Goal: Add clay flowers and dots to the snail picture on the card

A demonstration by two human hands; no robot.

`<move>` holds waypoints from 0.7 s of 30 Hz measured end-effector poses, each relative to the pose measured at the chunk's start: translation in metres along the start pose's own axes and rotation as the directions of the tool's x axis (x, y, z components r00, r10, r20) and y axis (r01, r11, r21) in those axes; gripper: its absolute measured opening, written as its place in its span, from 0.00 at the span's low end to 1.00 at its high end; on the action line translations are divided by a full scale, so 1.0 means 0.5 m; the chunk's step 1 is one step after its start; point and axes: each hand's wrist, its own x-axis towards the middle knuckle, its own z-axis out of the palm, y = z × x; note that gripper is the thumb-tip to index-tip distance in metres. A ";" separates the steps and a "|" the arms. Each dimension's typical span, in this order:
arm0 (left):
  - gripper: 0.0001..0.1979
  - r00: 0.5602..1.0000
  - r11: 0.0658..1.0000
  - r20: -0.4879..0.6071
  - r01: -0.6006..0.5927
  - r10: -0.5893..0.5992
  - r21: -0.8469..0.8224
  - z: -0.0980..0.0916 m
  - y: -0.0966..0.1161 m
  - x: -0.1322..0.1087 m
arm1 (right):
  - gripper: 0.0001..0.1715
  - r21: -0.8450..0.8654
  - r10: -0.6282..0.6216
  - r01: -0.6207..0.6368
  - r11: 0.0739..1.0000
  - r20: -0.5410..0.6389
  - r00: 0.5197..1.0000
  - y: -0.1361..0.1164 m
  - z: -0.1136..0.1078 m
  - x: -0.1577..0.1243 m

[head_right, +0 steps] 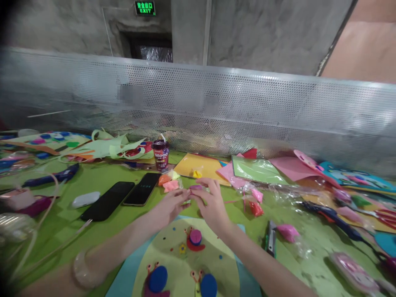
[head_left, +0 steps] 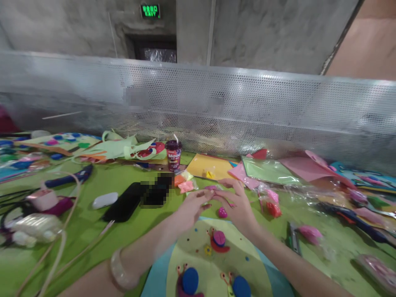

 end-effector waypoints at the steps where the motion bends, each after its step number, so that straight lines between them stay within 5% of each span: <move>1: 0.16 1.000 1.000 0.003 -0.005 0.005 0.008 -0.002 -0.003 0.002 | 0.11 0.001 -0.001 0.001 1.000 0.003 1.000 -0.001 -0.001 0.001; 10: 0.16 0.995 0.998 0.081 0.061 -0.059 -0.019 -0.008 -0.002 0.012 | 0.06 -0.004 0.036 -0.037 0.999 -0.120 0.992 0.015 -0.016 0.015; 16: 0.12 0.980 0.994 0.194 0.056 -0.036 -0.098 0.000 -0.002 0.000 | 0.07 -0.140 -0.121 0.113 0.984 -0.051 0.991 0.009 -0.030 0.002; 21: 0.12 0.973 1.000 0.230 0.008 -0.013 0.020 0.008 -0.007 -0.010 | 0.10 -0.242 -0.138 0.134 0.961 0.002 0.990 -0.008 -0.047 -0.014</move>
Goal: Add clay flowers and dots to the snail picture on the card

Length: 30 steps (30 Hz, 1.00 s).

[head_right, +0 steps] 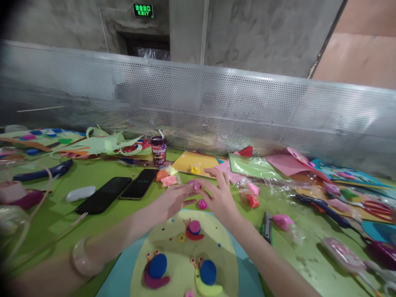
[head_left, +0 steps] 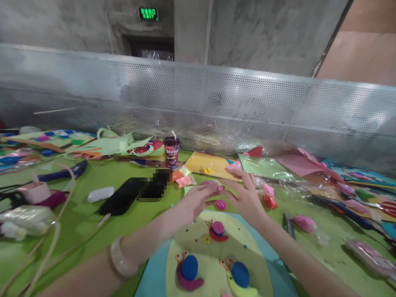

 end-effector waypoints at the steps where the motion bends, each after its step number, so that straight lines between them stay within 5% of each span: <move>1: 0.13 1.000 1.000 -0.011 0.000 0.000 0.011 0.002 -0.001 -0.002 | 0.11 -0.004 -0.020 0.021 1.000 0.019 1.000 -0.003 -0.002 -0.002; 13: 0.10 1.000 1.000 -0.005 -0.012 0.012 0.017 -0.009 0.001 0.002 | 0.03 0.125 0.143 -0.135 0.983 -0.056 0.988 0.015 -0.018 0.005; 19: 0.10 0.999 1.000 0.045 0.020 -0.021 0.006 -0.004 -0.005 0.000 | 0.02 0.101 0.073 -0.070 0.992 -0.019 0.997 0.028 -0.007 -0.007; 30: 0.14 0.998 0.994 -0.066 -0.017 0.024 0.105 -0.001 -0.013 0.002 | 0.06 -0.141 -0.198 0.194 0.971 -0.014 0.980 0.016 -0.006 -0.016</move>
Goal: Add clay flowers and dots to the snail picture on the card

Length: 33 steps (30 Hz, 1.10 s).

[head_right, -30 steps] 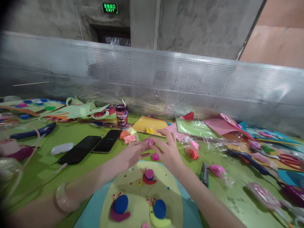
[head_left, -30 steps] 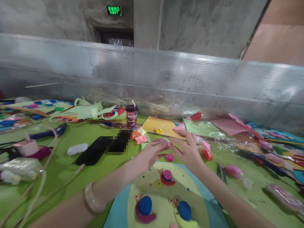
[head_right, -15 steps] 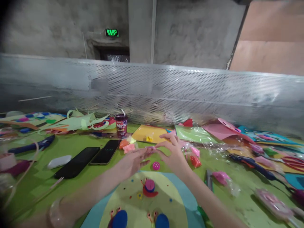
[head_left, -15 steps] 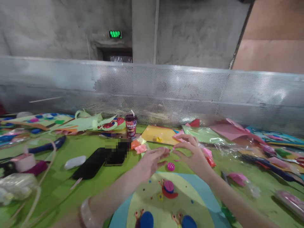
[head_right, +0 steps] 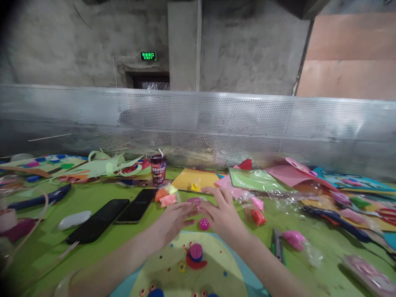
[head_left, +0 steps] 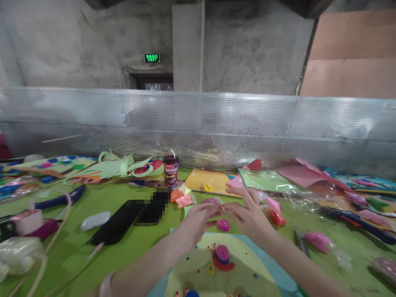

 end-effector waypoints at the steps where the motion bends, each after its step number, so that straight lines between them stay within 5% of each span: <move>1: 0.14 1.000 1.000 0.010 -0.001 0.001 -0.012 -0.001 -0.002 0.001 | 0.06 0.006 0.017 -0.017 1.000 -0.016 1.000 -0.001 0.004 -0.002; 16: 0.14 0.997 0.999 0.070 -0.038 0.038 -0.004 0.000 0.006 -0.004 | 0.09 0.185 0.242 -0.250 0.950 0.064 0.968 -0.029 0.020 -0.003; 24: 0.16 0.996 0.999 0.080 -0.036 0.033 0.039 0.000 0.001 -0.004 | 0.11 0.290 0.456 -0.494 0.819 0.193 0.869 -0.041 0.004 -0.006; 33: 0.15 1.000 1.000 -0.013 -0.021 0.021 -0.014 0.001 0.001 -0.006 | 0.07 0.271 0.542 -0.517 0.812 -0.024 0.840 -0.020 0.000 -0.012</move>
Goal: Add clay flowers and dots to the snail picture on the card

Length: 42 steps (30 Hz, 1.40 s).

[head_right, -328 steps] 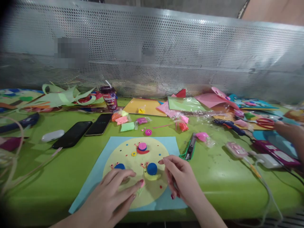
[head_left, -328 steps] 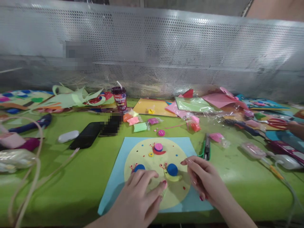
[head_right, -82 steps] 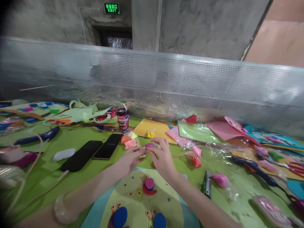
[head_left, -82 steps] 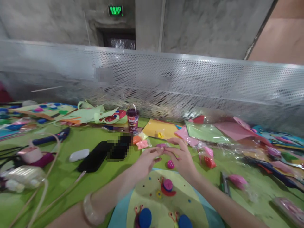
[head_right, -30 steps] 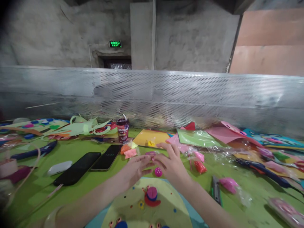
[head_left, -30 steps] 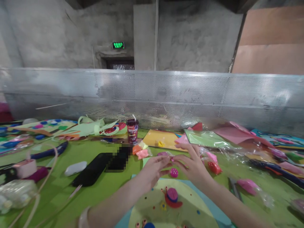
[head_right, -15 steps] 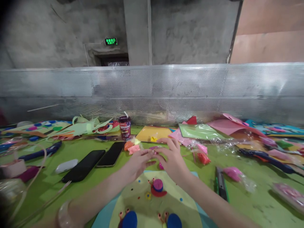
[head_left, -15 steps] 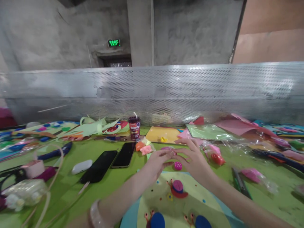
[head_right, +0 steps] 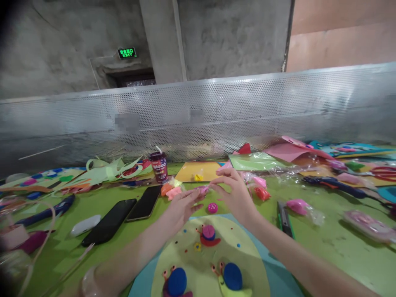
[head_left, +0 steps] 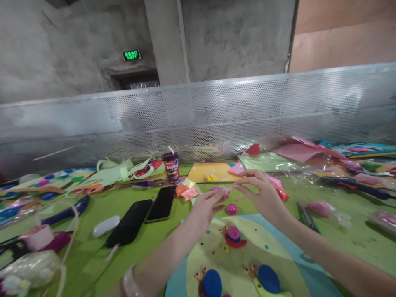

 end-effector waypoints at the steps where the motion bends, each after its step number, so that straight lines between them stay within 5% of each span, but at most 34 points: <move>1: 0.15 1.000 1.000 0.000 0.003 -0.003 -0.002 0.000 0.000 0.000 | 0.07 -0.006 -0.014 0.014 1.000 -0.014 1.000 0.001 0.002 -0.001; 10: 0.16 1.000 1.000 0.017 -0.005 0.006 -0.017 0.000 -0.002 0.001 | 0.11 -0.155 -0.263 0.269 0.951 0.056 0.963 -0.018 0.006 -0.020; 14: 0.16 0.999 0.998 0.038 -0.026 0.024 0.053 -0.001 -0.006 0.003 | 0.09 -0.152 -0.208 0.208 0.966 0.015 0.978 -0.015 0.009 -0.024; 22: 0.14 0.997 0.981 0.052 -0.070 0.061 0.180 -0.005 -0.008 0.006 | 0.09 -0.122 -0.199 0.213 0.969 0.116 0.973 -0.015 0.001 -0.017; 32: 0.17 1.000 0.995 -0.003 -0.005 0.005 0.100 -0.002 -0.002 0.004 | 0.06 -0.063 -0.070 0.067 0.996 -0.040 0.997 -0.002 0.004 -0.011; 42: 0.17 0.999 0.998 0.035 0.001 -0.003 0.060 0.000 -0.006 0.002 | 0.10 -0.179 -0.174 0.172 0.969 0.005 0.985 -0.015 0.018 -0.027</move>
